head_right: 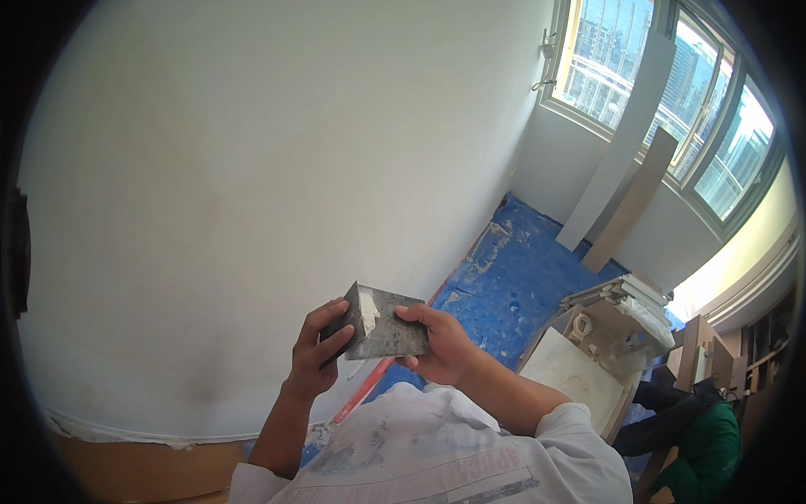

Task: The person uses a trowel and a hawk to apply white plaster to a wall, smoothing the surface with repeated strokes. The person periodically scrapes excess material from the trowel back onto the hawk to maintain a clean tool edge.

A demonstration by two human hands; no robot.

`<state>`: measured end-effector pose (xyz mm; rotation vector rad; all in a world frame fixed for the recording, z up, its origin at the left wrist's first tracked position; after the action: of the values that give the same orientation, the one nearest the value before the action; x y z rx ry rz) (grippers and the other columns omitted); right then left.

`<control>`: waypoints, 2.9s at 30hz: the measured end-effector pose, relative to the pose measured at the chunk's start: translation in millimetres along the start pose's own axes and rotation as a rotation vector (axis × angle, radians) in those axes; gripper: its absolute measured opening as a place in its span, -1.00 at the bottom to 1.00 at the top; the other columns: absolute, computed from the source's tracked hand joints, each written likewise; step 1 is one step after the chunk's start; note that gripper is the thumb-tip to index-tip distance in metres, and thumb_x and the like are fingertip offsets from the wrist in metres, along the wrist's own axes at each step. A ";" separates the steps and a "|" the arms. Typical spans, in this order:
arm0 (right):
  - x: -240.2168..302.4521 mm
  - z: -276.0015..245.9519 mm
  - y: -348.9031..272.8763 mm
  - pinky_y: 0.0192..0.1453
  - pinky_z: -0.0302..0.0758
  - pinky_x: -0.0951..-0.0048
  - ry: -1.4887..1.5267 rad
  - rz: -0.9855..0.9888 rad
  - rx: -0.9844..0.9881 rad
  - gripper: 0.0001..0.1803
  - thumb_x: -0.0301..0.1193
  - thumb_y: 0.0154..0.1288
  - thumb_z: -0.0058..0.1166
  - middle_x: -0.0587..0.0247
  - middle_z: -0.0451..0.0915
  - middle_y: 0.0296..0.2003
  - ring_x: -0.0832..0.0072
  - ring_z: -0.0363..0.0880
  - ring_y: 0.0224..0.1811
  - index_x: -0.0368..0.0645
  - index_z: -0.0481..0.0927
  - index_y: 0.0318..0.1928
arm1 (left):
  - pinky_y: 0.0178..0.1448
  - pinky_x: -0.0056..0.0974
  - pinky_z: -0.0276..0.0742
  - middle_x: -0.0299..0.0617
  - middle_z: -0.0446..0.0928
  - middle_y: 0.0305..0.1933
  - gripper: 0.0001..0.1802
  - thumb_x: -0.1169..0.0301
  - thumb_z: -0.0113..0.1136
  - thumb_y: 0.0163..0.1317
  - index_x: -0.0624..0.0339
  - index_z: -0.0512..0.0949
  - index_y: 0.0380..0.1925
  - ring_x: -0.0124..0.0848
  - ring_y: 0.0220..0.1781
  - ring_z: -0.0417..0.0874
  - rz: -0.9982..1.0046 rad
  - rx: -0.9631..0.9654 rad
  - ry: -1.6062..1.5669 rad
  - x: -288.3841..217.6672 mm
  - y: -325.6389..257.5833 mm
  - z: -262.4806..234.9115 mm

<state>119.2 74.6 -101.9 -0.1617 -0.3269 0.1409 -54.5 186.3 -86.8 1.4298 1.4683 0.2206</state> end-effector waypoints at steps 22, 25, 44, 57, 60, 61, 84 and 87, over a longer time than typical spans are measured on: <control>155.8 72.8 65.8 0.12 0.74 0.25 -2.224 -1.124 0.848 -0.12 -0.58 0.07 0.38 0.31 0.52 0.35 0.18 0.57 0.13 0.40 0.51 0.41 | -0.39 -0.19 0.87 0.02 0.72 -0.01 -0.59 0.34 0.06 0.51 0.36 0.46 0.24 -0.22 -0.11 0.84 -0.737 -0.833 -1.346 -42.2 70.2 34.9; 193.8 85.3 68.9 0.17 0.72 0.23 -2.309 -1.173 0.929 -0.16 -0.57 0.11 0.35 0.31 0.54 0.33 0.19 0.58 0.16 0.44 0.53 0.39 | -0.47 -0.20 0.83 0.05 0.72 -0.02 -0.57 0.34 0.09 0.48 0.38 0.47 0.23 -0.21 -0.18 0.84 -0.670 -0.744 -1.286 -45.5 74.8 28.2; 185.7 266.1 -2.5 0.25 0.62 0.19 -2.476 -0.881 1.148 -0.52 -0.55 0.21 0.31 0.40 0.69 0.12 0.36 0.62 0.24 0.11 0.70 0.15 | -0.62 -0.30 0.67 -0.01 0.72 -0.16 -0.66 0.44 0.14 0.38 0.41 0.53 0.07 -0.30 -0.42 0.80 -0.785 -0.900 -0.964 -113.3 61.1 -42.9; 232.6 610.8 -46.3 0.27 0.58 0.15 -2.214 -2.291 0.083 -0.49 -0.51 0.60 -0.25 0.26 0.59 0.29 0.21 0.59 0.26 0.14 0.46 0.44 | 0.19 -0.15 0.64 -0.14 0.73 -0.06 -0.60 0.39 0.21 0.36 0.32 0.61 0.16 -0.31 -0.05 0.73 -0.941 -1.050 -0.993 -125.5 -72.2 -21.4; 220.9 659.1 -25.6 0.29 0.58 0.15 -2.244 -2.307 -0.106 -0.44 -0.52 0.56 -0.28 0.30 0.56 0.33 0.24 0.55 0.32 0.19 0.43 0.46 | 0.18 -0.18 0.64 -0.14 0.71 -0.01 -0.59 0.38 0.20 0.38 0.33 0.60 0.17 -0.31 -0.02 0.71 -0.906 -1.097 -1.075 -116.1 -99.8 -11.1; 214.0 669.4 -15.3 0.29 0.58 0.16 -2.253 -2.277 -0.151 -0.41 -0.54 0.53 -0.29 0.31 0.55 0.34 0.24 0.54 0.33 0.21 0.42 0.47 | 0.18 -0.18 0.64 -0.14 0.71 -0.02 -0.59 0.38 0.20 0.38 0.32 0.60 0.16 -0.31 -0.02 0.71 -0.914 -1.109 -1.094 -113.1 -105.0 -8.3; 199.0 659.7 37.8 0.36 0.54 0.20 -2.348 -2.175 -0.093 -0.16 -0.70 0.28 -0.22 0.20 0.46 0.37 0.16 0.51 0.34 0.25 0.34 0.53 | 0.01 -0.20 0.66 -0.21 0.71 -0.17 -0.68 0.38 0.12 0.41 0.22 0.64 0.08 -0.34 -0.16 0.71 -1.015 -0.895 -1.127 -88.8 -105.7 -49.6; 188.7 635.5 43.2 0.38 0.53 0.19 -2.372 -2.158 -0.069 -0.18 -0.69 0.29 -0.18 0.19 0.44 0.38 0.14 0.50 0.35 0.24 0.35 0.53 | -0.18 -0.25 0.67 -0.21 0.72 -0.15 -0.67 0.37 0.15 0.38 0.21 0.64 0.09 -0.35 -0.20 0.72 -1.057 -0.982 -1.151 -77.2 -102.0 -52.7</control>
<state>81.7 233.4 542.0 -0.4193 2.2822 1.7842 -176.1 121.2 -96.7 -0.1912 0.7131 -0.4461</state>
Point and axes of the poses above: each hand's wrist, its own y-axis towards the middle knuckle, its own z-axis out of the palm, x = y × z, the point moved 4 cm from there along y, towards the middle knuckle
